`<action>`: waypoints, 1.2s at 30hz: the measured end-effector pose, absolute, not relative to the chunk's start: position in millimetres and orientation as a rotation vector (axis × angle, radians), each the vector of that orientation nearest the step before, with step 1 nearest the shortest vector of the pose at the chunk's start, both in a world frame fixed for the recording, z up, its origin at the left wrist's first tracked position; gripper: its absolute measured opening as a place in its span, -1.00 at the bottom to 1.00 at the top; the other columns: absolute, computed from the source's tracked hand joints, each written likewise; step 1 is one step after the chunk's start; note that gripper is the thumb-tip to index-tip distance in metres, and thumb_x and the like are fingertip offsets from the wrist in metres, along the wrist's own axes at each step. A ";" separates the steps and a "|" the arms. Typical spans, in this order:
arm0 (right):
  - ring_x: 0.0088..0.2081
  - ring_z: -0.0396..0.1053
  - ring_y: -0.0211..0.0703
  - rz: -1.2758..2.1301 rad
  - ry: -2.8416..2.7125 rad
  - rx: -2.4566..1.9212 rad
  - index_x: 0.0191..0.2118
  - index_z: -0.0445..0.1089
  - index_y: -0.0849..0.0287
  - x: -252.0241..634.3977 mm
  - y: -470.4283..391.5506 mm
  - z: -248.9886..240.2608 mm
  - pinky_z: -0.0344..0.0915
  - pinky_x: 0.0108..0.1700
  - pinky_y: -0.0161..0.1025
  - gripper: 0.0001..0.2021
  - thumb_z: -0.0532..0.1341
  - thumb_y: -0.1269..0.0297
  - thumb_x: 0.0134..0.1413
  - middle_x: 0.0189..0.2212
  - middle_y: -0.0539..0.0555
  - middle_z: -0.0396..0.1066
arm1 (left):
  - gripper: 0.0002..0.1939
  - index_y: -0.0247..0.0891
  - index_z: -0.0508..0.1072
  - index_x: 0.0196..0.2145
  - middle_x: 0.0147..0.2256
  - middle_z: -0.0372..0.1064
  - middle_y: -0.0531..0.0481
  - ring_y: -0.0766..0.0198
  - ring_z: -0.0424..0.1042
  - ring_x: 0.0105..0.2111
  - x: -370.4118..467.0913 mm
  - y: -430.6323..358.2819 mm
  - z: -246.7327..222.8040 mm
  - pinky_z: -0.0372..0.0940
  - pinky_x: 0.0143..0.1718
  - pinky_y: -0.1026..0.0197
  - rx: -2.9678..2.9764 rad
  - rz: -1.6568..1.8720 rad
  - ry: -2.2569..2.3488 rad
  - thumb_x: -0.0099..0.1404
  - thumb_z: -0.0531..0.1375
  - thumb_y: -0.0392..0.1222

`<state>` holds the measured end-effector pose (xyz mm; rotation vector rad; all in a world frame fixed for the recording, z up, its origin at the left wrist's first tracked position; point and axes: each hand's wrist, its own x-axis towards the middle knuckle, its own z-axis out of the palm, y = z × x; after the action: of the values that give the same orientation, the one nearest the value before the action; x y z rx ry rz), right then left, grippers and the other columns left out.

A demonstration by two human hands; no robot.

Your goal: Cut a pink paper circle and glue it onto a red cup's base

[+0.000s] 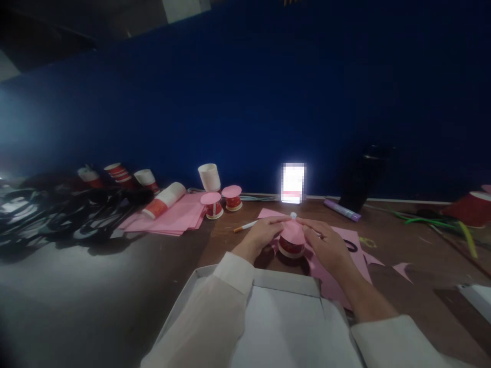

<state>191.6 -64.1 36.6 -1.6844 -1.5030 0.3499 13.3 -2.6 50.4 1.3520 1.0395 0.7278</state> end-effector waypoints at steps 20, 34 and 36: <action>0.06 0.53 0.10 0.545 -1.266 -1.637 -0.15 0.67 0.00 193.0 -55.8 31.0 0.39 0.16 0.01 -0.67 0.23 0.04 0.07 -0.05 0.03 0.64 | -0.64 -0.29 0.68 -0.08 -0.33 0.59 -0.06 0.29 0.43 -0.35 23.6 0.2 44.9 0.37 -0.22 0.27 1.280 0.849 1.083 0.21 0.21 -0.35; 0.07 0.53 0.17 0.522 -1.282 -1.698 -0.16 0.66 0.01 190.4 -50.0 36.9 0.42 0.11 0.02 -0.62 0.24 -0.10 0.11 -0.06 0.06 0.64 | -0.87 -0.38 0.66 -0.25 -0.34 0.58 -0.11 0.28 0.47 -0.36 31.4 1.6 47.0 0.39 -0.19 0.24 1.089 0.900 1.057 0.24 0.33 -0.32; 0.06 0.53 0.17 0.554 -1.259 -1.722 -0.15 0.66 0.02 191.1 -48.9 38.0 0.42 0.08 0.00 -0.60 0.24 -0.12 0.11 -0.06 0.07 0.64 | -0.88 -0.38 0.66 -0.26 -0.34 0.58 -0.12 0.27 0.47 -0.36 32.1 2.1 48.6 0.39 -0.19 0.22 1.086 0.889 1.065 0.24 0.34 -0.31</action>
<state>191.1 -48.9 38.0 -1.7217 -1.2592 0.5538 32.1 2.1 48.6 1.0858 1.0650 0.8895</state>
